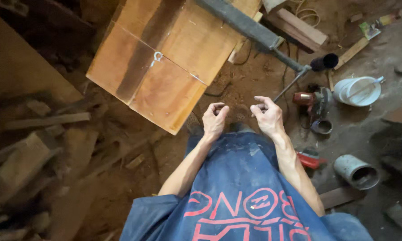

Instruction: The person aligns two wooden boards and secures them using a metal bar clamp. They tighten the clamp with a wrench, adjust the boards, and use a hammer to tap the wood into alignment. The person then applies glue to the seam between the boards.

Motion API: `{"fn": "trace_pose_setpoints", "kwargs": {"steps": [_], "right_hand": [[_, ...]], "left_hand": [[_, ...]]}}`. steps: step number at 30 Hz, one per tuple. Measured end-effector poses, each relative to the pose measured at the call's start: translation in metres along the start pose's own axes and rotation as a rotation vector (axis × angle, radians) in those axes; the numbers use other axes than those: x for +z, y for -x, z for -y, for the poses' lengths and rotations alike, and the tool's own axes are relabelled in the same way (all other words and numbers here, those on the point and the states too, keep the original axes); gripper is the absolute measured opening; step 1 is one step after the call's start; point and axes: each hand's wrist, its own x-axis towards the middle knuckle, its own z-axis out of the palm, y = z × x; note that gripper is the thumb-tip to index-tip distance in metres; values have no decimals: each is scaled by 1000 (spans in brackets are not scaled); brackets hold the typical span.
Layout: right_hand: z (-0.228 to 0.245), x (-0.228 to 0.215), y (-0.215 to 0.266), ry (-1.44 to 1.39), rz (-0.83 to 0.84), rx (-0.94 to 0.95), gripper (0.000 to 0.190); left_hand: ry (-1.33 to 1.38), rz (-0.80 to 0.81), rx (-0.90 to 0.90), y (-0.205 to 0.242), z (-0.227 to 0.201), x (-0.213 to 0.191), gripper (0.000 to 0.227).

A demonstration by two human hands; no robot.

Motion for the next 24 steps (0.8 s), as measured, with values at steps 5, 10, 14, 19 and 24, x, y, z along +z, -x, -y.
{"fn": "trace_pose_setpoints", "kwargs": {"steps": [5,10,14,19,24], "right_hand": [[-24,-41,-5,-92,-306,-47,45],[-77,-46,-26,24,-220,86,63],[-127,-31,-45,177,140,-5,50],[-153,-19,-69,132,293,15,31],[-153,-28,-72,357,268,-119,30]], "left_hand": [[-18,-36,-40,-13,-23,37,40],[84,-27,-145,-55,-58,71,56],[95,37,-228,-77,-73,106,74],[-89,96,-21,-83,-82,148,100],[-101,187,-61,-75,-86,170,100]]}}
